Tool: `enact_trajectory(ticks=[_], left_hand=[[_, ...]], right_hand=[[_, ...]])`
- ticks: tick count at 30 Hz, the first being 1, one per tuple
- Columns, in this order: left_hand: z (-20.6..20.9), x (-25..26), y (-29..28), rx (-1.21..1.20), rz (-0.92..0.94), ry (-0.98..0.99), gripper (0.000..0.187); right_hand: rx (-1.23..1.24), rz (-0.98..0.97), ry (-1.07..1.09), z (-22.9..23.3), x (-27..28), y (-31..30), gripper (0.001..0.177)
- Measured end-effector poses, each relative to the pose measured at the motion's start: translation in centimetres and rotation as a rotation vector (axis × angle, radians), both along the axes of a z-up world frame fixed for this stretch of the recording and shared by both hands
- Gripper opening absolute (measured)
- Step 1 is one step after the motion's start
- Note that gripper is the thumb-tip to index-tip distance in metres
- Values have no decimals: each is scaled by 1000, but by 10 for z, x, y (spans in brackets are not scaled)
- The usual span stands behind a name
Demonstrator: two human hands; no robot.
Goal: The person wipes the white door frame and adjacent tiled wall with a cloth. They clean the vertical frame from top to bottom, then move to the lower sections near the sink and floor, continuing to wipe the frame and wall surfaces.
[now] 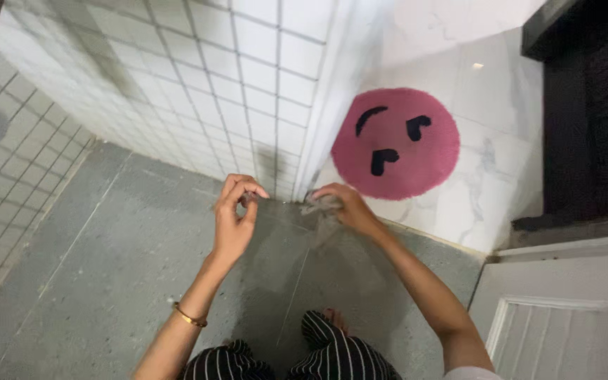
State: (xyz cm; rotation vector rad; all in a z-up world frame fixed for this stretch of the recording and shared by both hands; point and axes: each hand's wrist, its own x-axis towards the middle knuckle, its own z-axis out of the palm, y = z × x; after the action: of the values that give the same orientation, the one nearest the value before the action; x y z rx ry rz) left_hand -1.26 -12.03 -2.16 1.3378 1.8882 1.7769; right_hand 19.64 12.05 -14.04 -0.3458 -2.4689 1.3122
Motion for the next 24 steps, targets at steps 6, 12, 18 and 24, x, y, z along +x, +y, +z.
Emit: enact_trajectory(ticks=[6, 12, 18, 24], left_hand=[[45, 12, 29, -36, -102, 48, 27], [80, 19, 57, -46, -122, 115, 27], [82, 17, 75, 65, -96, 96, 24], [73, 17, 87, 54, -42, 30, 21]], right_hand=[[10, -350, 287, 123, 54, 21, 46], [2, -690, 700, 244, 34, 57, 47], [361, -521, 1005, 346, -76, 108, 45], [317, -552, 1099, 238, -129, 100, 31]])
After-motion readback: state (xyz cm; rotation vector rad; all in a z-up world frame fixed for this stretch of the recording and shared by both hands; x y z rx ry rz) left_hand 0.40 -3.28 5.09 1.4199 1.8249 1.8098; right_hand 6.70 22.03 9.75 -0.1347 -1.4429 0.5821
